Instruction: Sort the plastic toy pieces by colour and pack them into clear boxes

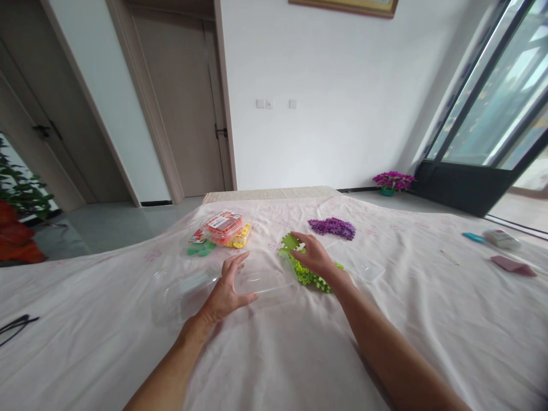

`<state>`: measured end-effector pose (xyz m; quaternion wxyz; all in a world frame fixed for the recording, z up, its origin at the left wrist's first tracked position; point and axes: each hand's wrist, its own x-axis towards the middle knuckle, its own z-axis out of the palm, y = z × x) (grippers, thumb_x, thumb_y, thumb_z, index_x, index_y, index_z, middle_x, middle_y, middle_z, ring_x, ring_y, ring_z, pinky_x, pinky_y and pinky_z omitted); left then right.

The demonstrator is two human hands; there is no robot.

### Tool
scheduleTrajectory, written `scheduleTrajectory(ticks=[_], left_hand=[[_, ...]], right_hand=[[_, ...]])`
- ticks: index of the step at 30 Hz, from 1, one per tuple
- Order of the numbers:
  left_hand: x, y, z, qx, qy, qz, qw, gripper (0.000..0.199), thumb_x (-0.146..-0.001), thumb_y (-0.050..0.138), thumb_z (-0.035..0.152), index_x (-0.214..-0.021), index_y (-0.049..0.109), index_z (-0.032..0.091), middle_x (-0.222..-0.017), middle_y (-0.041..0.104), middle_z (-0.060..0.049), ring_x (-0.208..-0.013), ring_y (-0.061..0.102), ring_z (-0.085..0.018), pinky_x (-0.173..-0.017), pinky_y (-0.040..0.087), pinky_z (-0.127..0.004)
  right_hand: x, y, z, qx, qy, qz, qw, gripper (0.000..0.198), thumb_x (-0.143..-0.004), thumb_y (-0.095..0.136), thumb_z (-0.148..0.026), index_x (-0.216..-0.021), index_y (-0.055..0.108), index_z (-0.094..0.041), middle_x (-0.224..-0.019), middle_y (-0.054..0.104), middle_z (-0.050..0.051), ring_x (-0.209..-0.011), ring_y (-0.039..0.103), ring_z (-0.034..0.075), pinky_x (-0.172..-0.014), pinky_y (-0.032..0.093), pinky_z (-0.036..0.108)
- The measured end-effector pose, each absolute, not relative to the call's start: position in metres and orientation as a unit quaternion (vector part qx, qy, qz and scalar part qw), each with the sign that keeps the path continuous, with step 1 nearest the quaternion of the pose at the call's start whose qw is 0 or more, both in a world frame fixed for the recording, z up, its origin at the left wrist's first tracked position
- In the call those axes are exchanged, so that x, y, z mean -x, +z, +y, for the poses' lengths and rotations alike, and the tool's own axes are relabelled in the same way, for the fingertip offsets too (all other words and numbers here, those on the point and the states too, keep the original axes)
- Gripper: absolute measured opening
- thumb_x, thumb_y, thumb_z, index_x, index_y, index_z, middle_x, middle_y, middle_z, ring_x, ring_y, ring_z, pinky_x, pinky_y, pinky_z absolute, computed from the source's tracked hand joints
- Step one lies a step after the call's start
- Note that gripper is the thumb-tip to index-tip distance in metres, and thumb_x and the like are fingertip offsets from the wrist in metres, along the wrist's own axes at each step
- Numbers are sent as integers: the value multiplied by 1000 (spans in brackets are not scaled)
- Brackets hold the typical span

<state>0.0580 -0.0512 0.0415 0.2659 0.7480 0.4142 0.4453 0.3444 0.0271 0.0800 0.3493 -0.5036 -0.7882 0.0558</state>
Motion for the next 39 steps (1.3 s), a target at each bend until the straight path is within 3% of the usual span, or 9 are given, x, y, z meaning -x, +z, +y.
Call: scheduleTrajectory(ticks=[3, 11, 16, 21, 25, 30, 36, 39], left_hand=[[-60, 40, -51, -748, 449, 410, 267, 92, -67, 78, 36, -145, 30, 28, -140, 31, -11, -124, 47, -29, -107, 41, -53], [-72, 42, -56, -756, 444, 389, 282, 97, -65, 81, 37, -146, 28, 28, -140, 29, -13, -125, 46, -32, -103, 44, -54], [-72, 43, -56, -761, 440, 385, 280, 98, -64, 81, 32, -146, 26, 29, -141, 28, -12, -126, 45, -31, -105, 42, -54], [-72, 42, -55, -759, 443, 384, 283, 97, -64, 81, 28, -145, 28, 30, -139, 30, -12, -126, 45, -31, -105, 42, -54], [-73, 42, -54, -759, 442, 387, 282, 97, -64, 81, 28, -145, 28, 29, -139, 30, -12, -125, 46, -31, -105, 43, -55], [-72, 39, -52, -751, 442, 390, 298, 94, -67, 79, 32, -145, 28, 29, -141, 31, -12, -125, 47, -31, -102, 45, -53], [-56, 39, -49, -725, 462, 411, 303, 88, -70, 78, 32, -144, 30, 29, -145, 31, -13, -126, 48, -29, -104, 44, -52], [-50, 39, -47, -721, 463, 424, 291, 84, -71, 76, 29, -143, 32, 28, -143, 32, -12, -127, 48, -29, -105, 43, -52]], right_hand=[[-334, 100, 12, 444, 123, -817, 347, 57, -73, 63, -21, -130, 58, -22, -121, 66, 7, -98, 62, 22, -86, 49, 34], [-286, 107, -22, 287, 264, -908, 154, 47, -72, 63, -13, -116, 69, -26, -107, 72, 0, -90, 65, 16, -78, 48, 23], [-278, 91, -14, 304, 234, -909, 160, 49, -70, 69, -13, -117, 68, -26, -117, 69, 2, -102, 64, 18, -87, 46, 25], [-280, 95, -13, 368, 190, -900, 134, 30, -73, 66, -11, -96, 76, -27, -92, 75, 0, -81, 68, 16, -76, 47, 23], [-279, 94, -15, 309, 241, -914, 105, 32, -76, 57, -8, -91, 77, -27, -94, 76, -2, -83, 69, 14, -78, 47, 21], [-281, 96, -14, 318, 250, -905, 132, 36, -77, 54, -9, -100, 75, -27, -98, 76, -2, -87, 69, 15, -82, 48, 24], [-318, 119, 5, 440, 203, -827, 286, 30, -81, 54, -15, -102, 74, -23, -99, 75, 2, -87, 68, 18, -79, 50, 27], [-347, 124, 15, 524, 140, -804, 245, 29, -79, 62, -23, -105, 73, -23, -101, 74, 4, -87, 67, 21, -78, 49, 30]])
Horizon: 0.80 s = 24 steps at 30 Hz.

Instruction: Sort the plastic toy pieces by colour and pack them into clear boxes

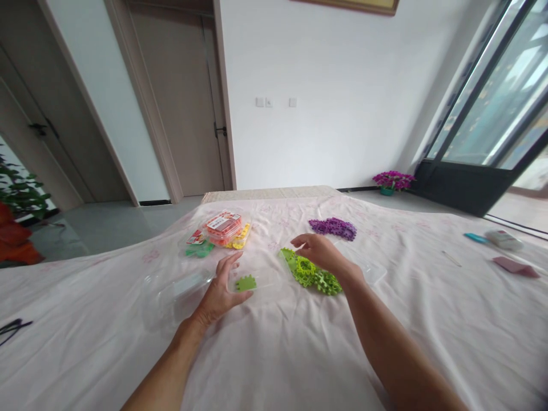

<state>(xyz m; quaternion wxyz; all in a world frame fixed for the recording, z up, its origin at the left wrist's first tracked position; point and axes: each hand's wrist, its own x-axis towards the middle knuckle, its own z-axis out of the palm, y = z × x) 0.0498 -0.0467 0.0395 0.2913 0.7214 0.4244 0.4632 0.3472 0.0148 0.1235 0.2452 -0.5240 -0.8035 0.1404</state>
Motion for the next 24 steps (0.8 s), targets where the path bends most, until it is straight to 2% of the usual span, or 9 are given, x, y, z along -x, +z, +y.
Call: scheduleTrajectory(ticks=[3, 6, 9, 12, 14, 16, 20, 24], left_hand=[[-48, 39, -45, -730, 463, 417, 280, 81, -71, 75, 26, -141, 34, 26, -142, 33, -13, -129, 45, -30, -105, 44, -53], [-50, 39, -44, -734, 465, 411, 275, 80, -71, 74, 26, -141, 36, 25, -142, 32, -13, -130, 43, -31, -104, 45, -53], [-50, 38, -43, -737, 466, 407, 273, 78, -71, 74, 28, -140, 37, 25, -142, 32, -13, -130, 42, -31, -103, 45, -53], [-49, 36, -42, -740, 468, 402, 268, 78, -71, 74, 30, -140, 38, 27, -141, 33, -12, -129, 42, -31, -103, 45, -53], [-48, 35, -42, -741, 468, 401, 265, 78, -71, 75, 29, -140, 38, 28, -141, 33, -11, -129, 42, -31, -103, 45, -53], [-48, 35, -42, -742, 466, 404, 261, 78, -71, 75, 29, -140, 38, 29, -140, 33, -11, -128, 43, -30, -104, 44, -53], [-48, 35, -41, -743, 464, 409, 255, 77, -70, 77, 31, -139, 40, 29, -140, 34, -11, -128, 44, -30, -107, 41, -54], [-49, 35, -41, -749, 461, 411, 241, 79, -69, 78, 33, -139, 41, 27, -140, 33, -12, -132, 39, -32, -111, 36, -54]], right_hand=[[-363, 117, 18, 557, 79, -816, 134, 49, -68, 75, -29, -116, 69, -23, -110, 69, 9, -99, 63, 27, -83, 48, 33], [-362, 106, 18, 557, 42, -828, 50, 67, -58, 81, -28, -123, 65, -25, -116, 65, 12, -108, 58, 31, -84, 47, 35], [-355, 99, 18, 554, 34, -832, 6, 68, -57, 80, -26, -122, 65, -25, -114, 65, 12, -107, 57, 31, -80, 47, 33], [-356, 102, 19, 556, 36, -830, -2, 63, -61, 77, -28, -122, 64, -23, -113, 65, 11, -106, 58, 29, -83, 45, 32], [-359, 107, 19, 562, 51, -825, 29, 61, -65, 75, -33, -124, 63, -22, -113, 66, 11, -104, 59, 27, -86, 45, 32], [-360, 113, 18, 560, 97, -816, 103, 60, -70, 72, -35, -128, 59, -21, -113, 66, 10, -100, 62, 25, -86, 46, 32], [-350, 125, 11, 500, 288, -766, 282, 57, -79, 65, -32, -134, 52, -22, -117, 65, 9, -96, 65, 20, -81, 51, 30], [-325, 125, 2, 419, 421, -732, 334, 51, -79, 63, -26, -129, 53, -19, -117, 65, 9, -97, 65, 19, -81, 51, 30]])
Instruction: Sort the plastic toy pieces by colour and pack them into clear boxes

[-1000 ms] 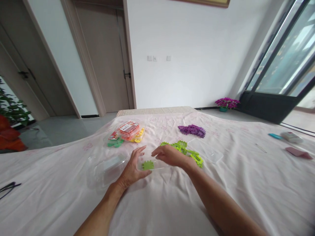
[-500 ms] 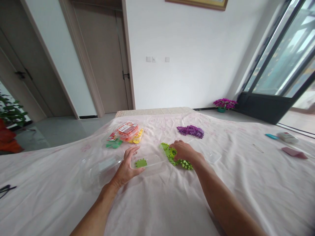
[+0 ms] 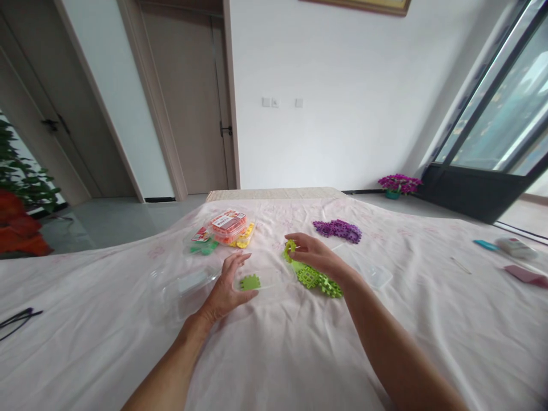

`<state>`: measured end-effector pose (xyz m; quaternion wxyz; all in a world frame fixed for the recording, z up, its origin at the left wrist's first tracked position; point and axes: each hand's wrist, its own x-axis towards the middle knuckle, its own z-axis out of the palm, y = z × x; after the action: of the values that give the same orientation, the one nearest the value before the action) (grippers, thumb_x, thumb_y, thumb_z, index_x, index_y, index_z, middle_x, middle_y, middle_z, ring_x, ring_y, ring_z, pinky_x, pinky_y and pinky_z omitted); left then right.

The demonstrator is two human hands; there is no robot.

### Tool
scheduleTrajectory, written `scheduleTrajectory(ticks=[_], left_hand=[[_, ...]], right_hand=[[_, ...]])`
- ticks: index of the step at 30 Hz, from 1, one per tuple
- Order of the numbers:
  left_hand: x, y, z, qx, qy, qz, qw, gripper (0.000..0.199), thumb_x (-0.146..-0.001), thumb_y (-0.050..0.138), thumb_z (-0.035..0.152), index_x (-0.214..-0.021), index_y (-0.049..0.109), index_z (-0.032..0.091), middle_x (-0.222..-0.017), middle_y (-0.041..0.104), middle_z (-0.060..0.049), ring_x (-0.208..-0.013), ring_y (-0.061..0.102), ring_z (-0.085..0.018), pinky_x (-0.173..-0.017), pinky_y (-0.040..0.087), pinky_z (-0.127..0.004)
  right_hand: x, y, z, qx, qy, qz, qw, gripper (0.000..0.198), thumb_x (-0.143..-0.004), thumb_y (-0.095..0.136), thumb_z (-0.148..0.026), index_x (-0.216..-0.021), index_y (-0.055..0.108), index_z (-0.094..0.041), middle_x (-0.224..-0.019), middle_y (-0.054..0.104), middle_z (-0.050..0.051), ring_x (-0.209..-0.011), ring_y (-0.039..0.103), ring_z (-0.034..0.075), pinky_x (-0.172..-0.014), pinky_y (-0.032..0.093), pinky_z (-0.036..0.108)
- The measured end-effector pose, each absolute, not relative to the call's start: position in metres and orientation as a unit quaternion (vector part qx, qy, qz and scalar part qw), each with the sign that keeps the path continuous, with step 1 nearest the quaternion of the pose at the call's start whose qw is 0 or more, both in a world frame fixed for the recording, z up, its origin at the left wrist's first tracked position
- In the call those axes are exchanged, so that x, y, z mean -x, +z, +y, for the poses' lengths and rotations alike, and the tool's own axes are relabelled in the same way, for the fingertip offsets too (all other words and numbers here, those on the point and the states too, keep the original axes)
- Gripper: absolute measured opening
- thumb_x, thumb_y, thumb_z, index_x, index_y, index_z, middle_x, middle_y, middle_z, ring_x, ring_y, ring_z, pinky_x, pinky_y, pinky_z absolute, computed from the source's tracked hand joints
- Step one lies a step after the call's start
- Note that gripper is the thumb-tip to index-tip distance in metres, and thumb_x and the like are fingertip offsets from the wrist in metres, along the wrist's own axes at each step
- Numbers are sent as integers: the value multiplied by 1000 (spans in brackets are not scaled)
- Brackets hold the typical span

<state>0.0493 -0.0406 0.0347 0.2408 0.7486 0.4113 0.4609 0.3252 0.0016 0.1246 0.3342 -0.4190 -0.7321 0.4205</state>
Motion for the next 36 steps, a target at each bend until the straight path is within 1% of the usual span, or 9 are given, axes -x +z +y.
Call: scheduleTrajectory(ticks=[2, 5, 10, 14, 19, 25, 29, 32, 36], left_hand=[[-50, 35, -41, -750, 454, 418, 237, 79, -69, 78, 32, -139, 41, 27, -142, 31, -12, -133, 37, -32, -111, 35, -54], [-51, 36, -42, -748, 448, 425, 242, 80, -69, 78, 32, -139, 41, 28, -144, 29, -12, -137, 33, -33, -112, 34, -54], [-52, 37, -43, -750, 445, 428, 240, 79, -70, 78, 34, -139, 41, 28, -143, 30, -11, -140, 29, -33, -114, 32, -54], [-51, 36, -42, -754, 439, 428, 235, 79, -70, 77, 36, -139, 40, 27, -143, 29, -12, -140, 29, -33, -113, 33, -53], [-52, 35, -41, -759, 435, 427, 230, 79, -71, 77, 38, -139, 40, 26, -143, 29, -13, -140, 28, -33, -113, 33, -53], [-53, 34, -40, -751, 440, 430, 240, 79, -68, 79, 35, -138, 42, 27, -143, 29, -12, -138, 32, -34, -113, 33, -55], [-53, 34, -40, -757, 436, 427, 233, 81, -68, 79, 35, -139, 41, 27, -143, 29, -12, -139, 30, -34, -113, 32, -55], [-53, 35, -40, -762, 434, 423, 227, 80, -69, 78, 35, -139, 41, 26, -143, 29, -13, -139, 29, -34, -113, 32, -55], [-53, 37, -41, -755, 449, 412, 242, 77, -71, 77, 37, -138, 40, 26, -142, 31, -13, -137, 33, -33, -111, 35, -54]], right_hand=[[-313, 119, -1, 420, 421, -738, 320, 49, -77, 64, -22, -125, 54, -18, -111, 67, 8, -92, 65, 18, -78, 51, 29], [-300, 110, -2, 444, 339, -780, 283, 48, -71, 66, -17, -118, 58, -17, -102, 68, 6, -87, 65, 17, -74, 50, 28], [-289, 104, -5, 437, 240, -830, 250, 45, -68, 75, -21, -111, 61, -18, -102, 68, 5, -92, 64, 19, -78, 47, 28], [-288, 108, -8, 422, 180, -871, 176, 43, -71, 76, -24, -112, 65, -21, -104, 69, 6, -94, 63, 20, -83, 46, 30], [-293, 115, -10, 396, 103, -904, 121, 31, -80, 67, -18, -110, 70, -18, -114, 68, 10, -110, 59, 22, -98, 41, 33], [-292, 114, -9, 405, 28, -909, 90, 24, -84, 58, -12, -103, 73, -17, -107, 71, 9, -108, 58, 21, -96, 41, 30], [-288, 114, -12, 390, 5, -920, 40, 29, -83, 53, -7, -97, 75, -20, -95, 74, 8, -99, 60, 20, -93, 40, 31], [-286, 112, -13, 384, 18, -923, 20, 36, -77, 53, -2, -92, 76, -25, -89, 74, 6, -100, 60, 21, -92, 38, 33], [-293, 114, -5, 388, 68, -915, 85, 46, -74, 49, 1, -97, 76, -29, -96, 75, 2, -101, 62, 20, -95, 38, 34]])
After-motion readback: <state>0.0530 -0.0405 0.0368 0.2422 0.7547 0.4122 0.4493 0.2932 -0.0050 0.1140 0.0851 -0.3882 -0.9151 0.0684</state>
